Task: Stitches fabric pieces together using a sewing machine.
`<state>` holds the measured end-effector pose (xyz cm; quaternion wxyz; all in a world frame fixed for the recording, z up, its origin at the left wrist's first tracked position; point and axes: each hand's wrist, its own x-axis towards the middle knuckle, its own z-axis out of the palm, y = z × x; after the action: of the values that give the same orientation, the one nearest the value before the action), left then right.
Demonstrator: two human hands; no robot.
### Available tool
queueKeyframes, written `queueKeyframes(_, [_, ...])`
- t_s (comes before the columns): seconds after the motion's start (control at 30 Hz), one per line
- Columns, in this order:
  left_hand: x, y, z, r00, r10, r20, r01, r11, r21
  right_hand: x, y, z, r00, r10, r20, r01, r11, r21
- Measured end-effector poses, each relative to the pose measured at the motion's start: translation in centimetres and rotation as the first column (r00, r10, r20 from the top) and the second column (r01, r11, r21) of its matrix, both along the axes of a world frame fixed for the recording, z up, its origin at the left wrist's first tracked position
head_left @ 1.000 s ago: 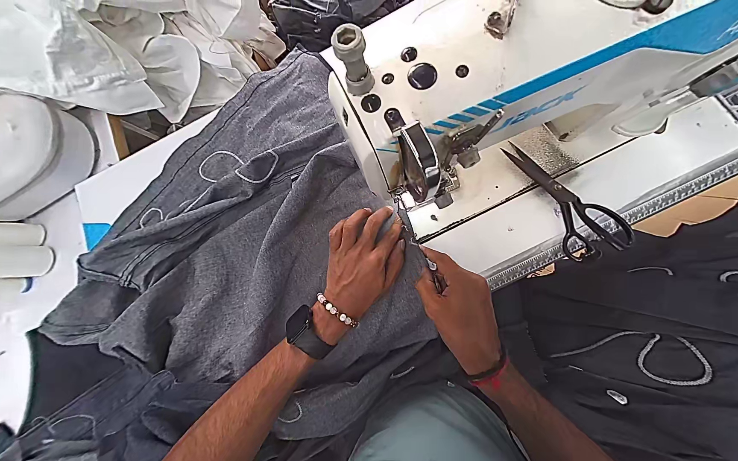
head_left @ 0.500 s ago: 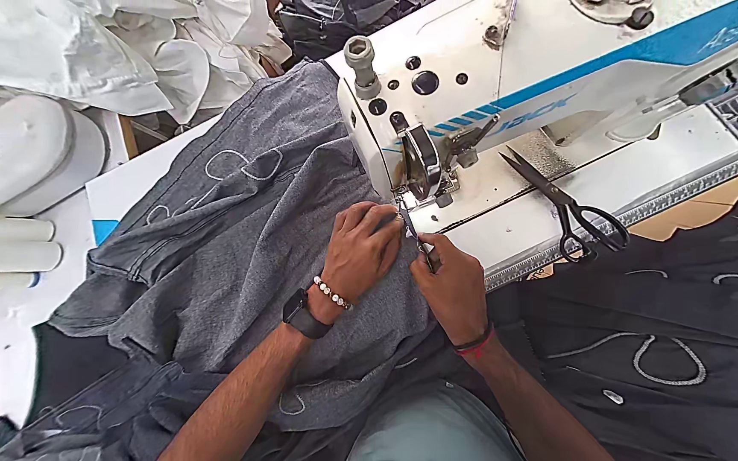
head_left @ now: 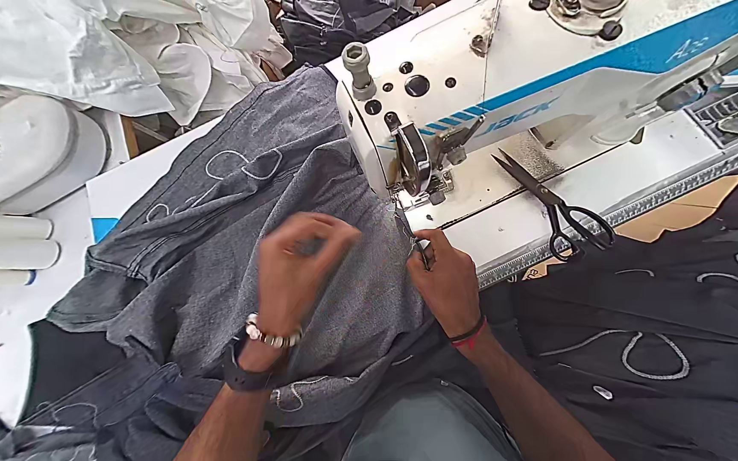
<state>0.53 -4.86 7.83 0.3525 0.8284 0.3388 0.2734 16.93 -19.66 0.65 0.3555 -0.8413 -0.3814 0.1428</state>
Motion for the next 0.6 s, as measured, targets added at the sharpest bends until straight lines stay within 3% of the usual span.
queueKeyframes(0.07, [-1.7, 3.5, -0.4, 0.947, 0.306, -0.095, -0.271, 0.922, 0.276, 0.0, -0.1, 0.1, 1.0, 0.006, -0.005, -0.006, 1.0, -0.011])
queueKeyframes(0.13, [-3.2, 6.1, -1.5, 0.862, 0.496, -0.108, -0.428, 0.825, 0.369, 0.0, 0.0, 0.0, 1.0, 0.008, 0.006, -0.008, 1.0, 0.001])
queueKeyframes(0.2, [-3.3, 6.7, -2.7, 0.814, 0.571, -0.105, -0.497, 0.778, 0.384, -0.1, 0.0, 0.0, 1.0, 0.004, 0.001, -0.004, 1.0, -0.001])
queueKeyframes(0.27, [-2.7, 6.8, -3.4, 0.811, 0.576, -0.103, -0.471, 0.747, 0.47, 0.0, 0.0, -0.1, 1.0, 0.002, -0.003, -0.002, 1.0, 0.004])
queueKeyframes(0.37, [-1.8, 6.7, -2.9, 0.846, 0.396, -0.357, -0.211, 0.864, 0.457, 0.0, 0.0, -0.2, 1.0, -0.003, 0.007, 0.003, 1.0, 0.008])
queueKeyframes(0.4, [-1.6, 6.4, -3.1, 0.856, 0.389, -0.34, -0.204, 0.859, 0.47, -0.1, -0.2, -0.2, 1.0, -0.002, 0.003, 0.002, 1.0, 0.003])
queueKeyframes(0.47, [-1.1, 5.7, -3.6, 0.879, 0.464, -0.112, -0.34, 0.774, 0.534, 0.0, 0.1, -0.2, 1.0, -0.003, 0.01, 0.002, 1.0, 0.02])
queueKeyframes(0.53, [-0.2, 4.6, -3.5, 0.853, 0.52, -0.042, -0.417, 0.728, 0.544, -0.1, -0.1, -0.3, 1.0, -0.009, 0.007, 0.009, 1.0, 0.019])
queueKeyframes(0.6, [0.9, 3.2, -3.1, 0.906, 0.418, -0.063, -0.339, 0.807, 0.483, -0.1, 0.0, -0.2, 1.0, -0.005, 0.015, 0.005, 1.0, 0.005])
